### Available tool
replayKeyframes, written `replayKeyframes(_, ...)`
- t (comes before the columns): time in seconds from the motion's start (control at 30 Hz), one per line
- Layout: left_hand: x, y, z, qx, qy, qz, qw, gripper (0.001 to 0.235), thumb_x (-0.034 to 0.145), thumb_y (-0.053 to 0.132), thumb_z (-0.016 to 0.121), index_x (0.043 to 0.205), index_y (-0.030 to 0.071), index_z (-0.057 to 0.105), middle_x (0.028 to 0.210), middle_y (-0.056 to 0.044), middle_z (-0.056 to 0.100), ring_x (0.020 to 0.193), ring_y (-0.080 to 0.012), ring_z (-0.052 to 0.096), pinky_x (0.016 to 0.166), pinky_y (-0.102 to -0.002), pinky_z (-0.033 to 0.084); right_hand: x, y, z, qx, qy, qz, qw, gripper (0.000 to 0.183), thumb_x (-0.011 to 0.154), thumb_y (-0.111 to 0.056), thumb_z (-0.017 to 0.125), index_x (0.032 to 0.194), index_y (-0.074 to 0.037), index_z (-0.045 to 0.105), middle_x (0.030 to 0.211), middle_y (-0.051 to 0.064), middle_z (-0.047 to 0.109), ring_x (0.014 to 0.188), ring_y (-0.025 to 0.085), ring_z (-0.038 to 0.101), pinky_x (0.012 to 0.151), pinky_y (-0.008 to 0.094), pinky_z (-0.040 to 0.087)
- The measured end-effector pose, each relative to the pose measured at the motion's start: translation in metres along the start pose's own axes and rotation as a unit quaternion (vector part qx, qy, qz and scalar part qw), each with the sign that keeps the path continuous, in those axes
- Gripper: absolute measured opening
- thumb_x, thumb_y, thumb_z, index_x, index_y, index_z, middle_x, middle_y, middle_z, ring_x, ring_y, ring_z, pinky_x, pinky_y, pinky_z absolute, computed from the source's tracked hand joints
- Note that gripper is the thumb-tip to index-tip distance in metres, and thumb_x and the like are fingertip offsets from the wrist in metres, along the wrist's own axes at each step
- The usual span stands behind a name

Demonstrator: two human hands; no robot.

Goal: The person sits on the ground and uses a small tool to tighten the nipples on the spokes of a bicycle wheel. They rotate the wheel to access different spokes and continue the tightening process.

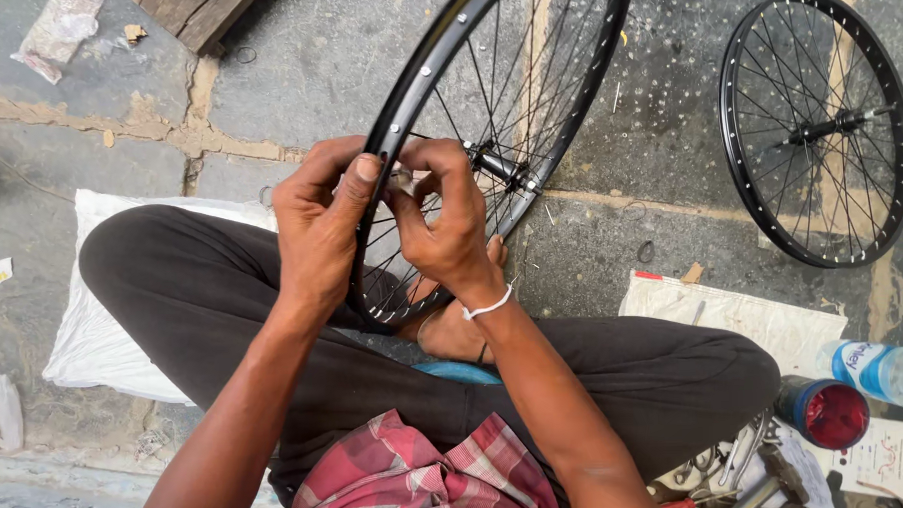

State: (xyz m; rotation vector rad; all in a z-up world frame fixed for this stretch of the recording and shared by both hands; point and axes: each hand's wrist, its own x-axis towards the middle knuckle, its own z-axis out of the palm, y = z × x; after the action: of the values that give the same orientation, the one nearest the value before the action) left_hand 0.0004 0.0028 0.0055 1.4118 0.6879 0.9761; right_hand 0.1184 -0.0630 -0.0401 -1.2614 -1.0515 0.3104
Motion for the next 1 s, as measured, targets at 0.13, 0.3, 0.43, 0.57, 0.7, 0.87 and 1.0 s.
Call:
replayKeyframes(0.13,0.000,-0.003,0.001,0.028,0.064,-0.087,0.994,0.029,0.100,0.024,0.076,0.101,-0.005,0.074,0.086,-0.005,0.067,0.075,-0.0099,0.052,0.065,-0.026,0.041,-0.004,-0.004,0.013,-0.179,0.055,-0.149,0.971,0.031,0.090,0.008,0.072,0.115,0.002,0.055,0.124,0.019,0.066,0.095,0.027,0.075,0.079,0.028,0.063)
replayKeyframes(0.3,-0.001,-0.002,-0.005,0.014,-0.021,0.019,0.999,0.032,0.103,0.027,0.072,0.114,-0.003,0.072,0.106,-0.003,0.068,0.097,-0.0080,0.062,0.085,-0.023,0.051,-0.002,0.002,0.004,-0.147,0.022,-0.049,0.988,0.031,0.090,0.006,0.077,0.113,0.004,0.056,0.111,0.020,0.068,0.082,0.026,0.075,0.070,0.031,0.061)
replayKeyframes(0.43,0.001,0.000,0.001,-0.016,0.034,-0.081,0.996,0.031,0.095,0.026,0.075,0.105,-0.002,0.071,0.088,-0.003,0.072,0.076,-0.0085,0.063,0.067,-0.024,0.050,-0.008,-0.006,0.003,-0.200,0.021,-0.160,0.966,0.036,0.092,0.005,0.076,0.121,0.004,0.055,0.127,0.023,0.064,0.096,0.028,0.075,0.083,0.035,0.064)
replayKeyframes(0.57,0.004,-0.003,-0.008,-0.017,-0.039,-0.038,0.998,0.029,0.107,0.026,0.071,0.108,-0.003,0.072,0.091,-0.002,0.066,0.082,-0.0071,0.057,0.076,-0.024,0.046,-0.004,-0.003,-0.002,-0.190,0.000,-0.109,0.976,0.029,0.092,0.004,0.078,0.111,0.003,0.057,0.117,0.023,0.066,0.093,0.030,0.076,0.072,0.032,0.064)
replayKeyframes(0.7,-0.005,0.003,0.009,0.052,0.033,-0.008,0.998,0.030,0.101,0.028,0.071,0.102,-0.001,0.073,0.091,-0.003,0.070,0.082,-0.0076,0.060,0.072,-0.024,0.049,-0.003,-0.018,0.005,-0.199,0.058,-0.087,0.974,0.029,0.090,0.003,0.077,0.108,0.002,0.054,0.117,0.023,0.065,0.094,0.030,0.075,0.074,0.034,0.064)
replayKeyframes(0.87,0.006,0.008,-0.004,0.016,-0.070,0.026,0.997,0.033,0.105,0.031,0.068,0.105,-0.001,0.074,0.099,-0.003,0.067,0.090,-0.0078,0.059,0.076,-0.024,0.048,-0.006,-0.022,-0.005,-0.213,0.008,-0.141,0.967,0.029,0.085,0.004,0.075,0.102,-0.001,0.053,0.113,0.023,0.063,0.090,0.033,0.073,0.069,0.032,0.062)
replayKeyframes(1.0,-0.002,0.015,0.013,0.057,0.049,-0.057,0.996,0.029,0.097,0.027,0.073,0.098,-0.002,0.074,0.085,-0.003,0.067,0.077,-0.0082,0.055,0.066,-0.025,0.043,0.012,-0.009,-0.008,-0.182,-0.027,-0.055,0.981,0.028,0.090,0.001,0.077,0.109,0.000,0.056,0.106,0.015,0.065,0.081,0.026,0.072,0.066,0.032,0.059)
